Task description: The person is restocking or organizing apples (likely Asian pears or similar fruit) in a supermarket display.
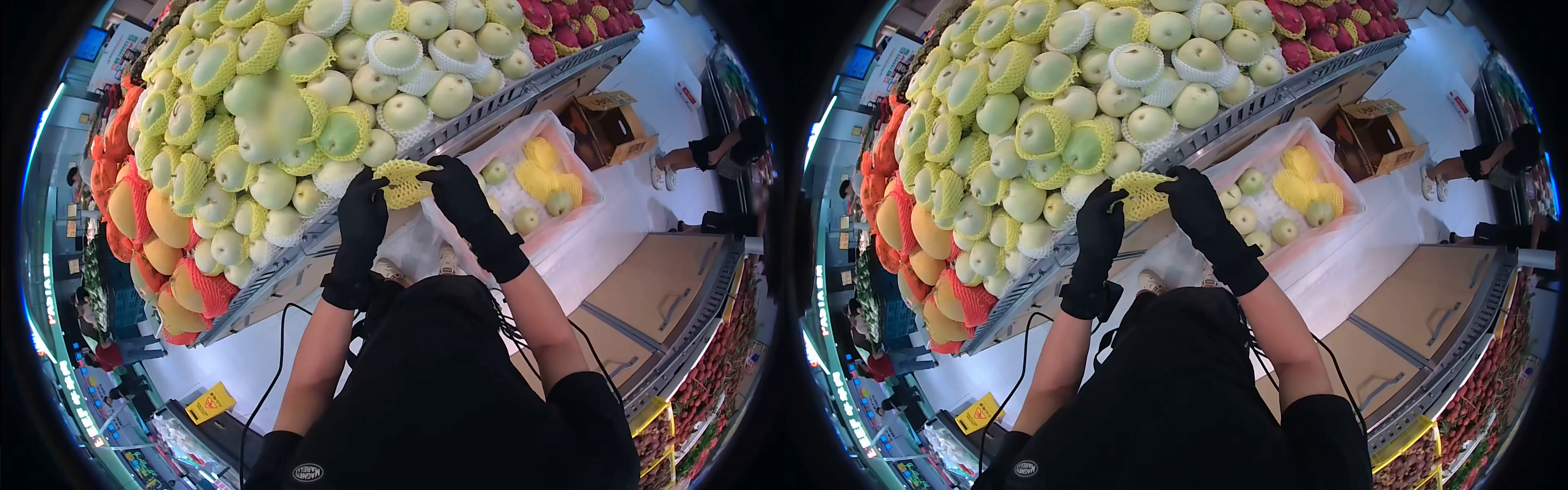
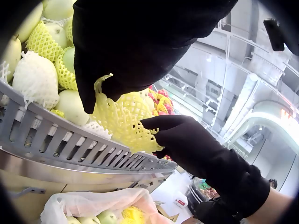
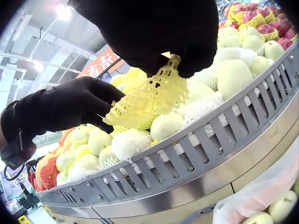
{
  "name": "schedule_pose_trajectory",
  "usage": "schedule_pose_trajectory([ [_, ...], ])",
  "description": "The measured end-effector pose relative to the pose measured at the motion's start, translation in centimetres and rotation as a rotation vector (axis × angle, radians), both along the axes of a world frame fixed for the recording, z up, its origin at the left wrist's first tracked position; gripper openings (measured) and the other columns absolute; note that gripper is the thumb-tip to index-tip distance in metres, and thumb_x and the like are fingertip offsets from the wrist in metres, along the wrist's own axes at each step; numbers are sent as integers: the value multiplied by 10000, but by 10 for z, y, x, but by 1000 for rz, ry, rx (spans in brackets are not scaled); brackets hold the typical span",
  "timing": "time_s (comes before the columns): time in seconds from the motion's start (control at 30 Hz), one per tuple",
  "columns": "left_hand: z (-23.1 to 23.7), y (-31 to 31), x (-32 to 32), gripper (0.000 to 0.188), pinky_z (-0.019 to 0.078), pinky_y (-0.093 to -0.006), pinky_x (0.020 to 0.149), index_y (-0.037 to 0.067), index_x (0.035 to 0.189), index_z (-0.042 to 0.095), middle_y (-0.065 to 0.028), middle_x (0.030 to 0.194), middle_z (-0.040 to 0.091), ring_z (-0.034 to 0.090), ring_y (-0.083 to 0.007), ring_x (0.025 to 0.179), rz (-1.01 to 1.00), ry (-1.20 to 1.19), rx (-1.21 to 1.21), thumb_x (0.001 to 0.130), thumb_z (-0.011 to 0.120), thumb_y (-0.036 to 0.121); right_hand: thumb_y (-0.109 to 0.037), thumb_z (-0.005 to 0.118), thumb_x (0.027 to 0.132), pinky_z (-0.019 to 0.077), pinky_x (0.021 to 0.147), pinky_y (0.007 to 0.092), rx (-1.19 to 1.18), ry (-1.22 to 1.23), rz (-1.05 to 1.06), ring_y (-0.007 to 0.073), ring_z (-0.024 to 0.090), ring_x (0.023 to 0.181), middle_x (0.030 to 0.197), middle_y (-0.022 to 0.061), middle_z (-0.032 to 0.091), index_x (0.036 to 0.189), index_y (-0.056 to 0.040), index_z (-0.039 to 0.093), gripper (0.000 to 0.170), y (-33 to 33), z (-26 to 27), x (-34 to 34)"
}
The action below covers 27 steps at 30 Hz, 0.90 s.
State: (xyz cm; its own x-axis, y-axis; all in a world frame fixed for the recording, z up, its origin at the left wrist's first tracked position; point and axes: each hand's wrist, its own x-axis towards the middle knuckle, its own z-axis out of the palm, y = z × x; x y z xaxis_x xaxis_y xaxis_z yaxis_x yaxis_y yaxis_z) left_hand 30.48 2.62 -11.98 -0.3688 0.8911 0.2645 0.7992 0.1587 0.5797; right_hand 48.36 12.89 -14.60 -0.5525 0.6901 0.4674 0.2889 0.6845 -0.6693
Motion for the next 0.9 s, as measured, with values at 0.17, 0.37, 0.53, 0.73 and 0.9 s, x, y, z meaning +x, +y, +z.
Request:
schedule_pose_trajectory([
  [0.17,-2,-18,-6,302,516,-363,917,80,1078,715,-205,1260,615,630,-314,1105,-18,71,-63,795,632,16,44,523,730,492,830,432,-73,-15,-9,357,595,903,995,187,625,1100,-43,654,402,-6,6,-16],
  [0.37,5,-23,-17,483,508,-368,916,55,1266,587,-203,1218,621,632,-311,1089,69,-119,49,788,658,44,53,530,743,505,807,446,-189,-8,125,372,608,932,1087,196,601,1262,-80,576,537,-26,22,-38],
  [0.53,23,-32,-28,517,477,-426,956,21,1285,538,-213,1187,614,583,-384,1127,98,-275,74,780,649,26,-12,583,791,520,781,453,-148,-94,90,381,624,944,1158,212,571,1321,-79,517,538,-51,52,-63],
  [0.73,35,-50,-67,478,518,-389,921,56,1254,580,-214,1310,556,609,-336,1122,-69,-164,84,784,647,2,-114,591,869,515,740,437,37,-118,-42,352,624,850,973,175,622,1158,-59,618,295,-50,47,-95],
  [0.9,33,-61,-100,346,511,-386,913,58,1129,649,-213,1273,590,632,-330,1069,-7,-350,41,788,639,2,26,508,786,511,812,407,30,-28,-21,350,622,932,1028,187,624,1145,-52,640,391,-57,57,-108],
])
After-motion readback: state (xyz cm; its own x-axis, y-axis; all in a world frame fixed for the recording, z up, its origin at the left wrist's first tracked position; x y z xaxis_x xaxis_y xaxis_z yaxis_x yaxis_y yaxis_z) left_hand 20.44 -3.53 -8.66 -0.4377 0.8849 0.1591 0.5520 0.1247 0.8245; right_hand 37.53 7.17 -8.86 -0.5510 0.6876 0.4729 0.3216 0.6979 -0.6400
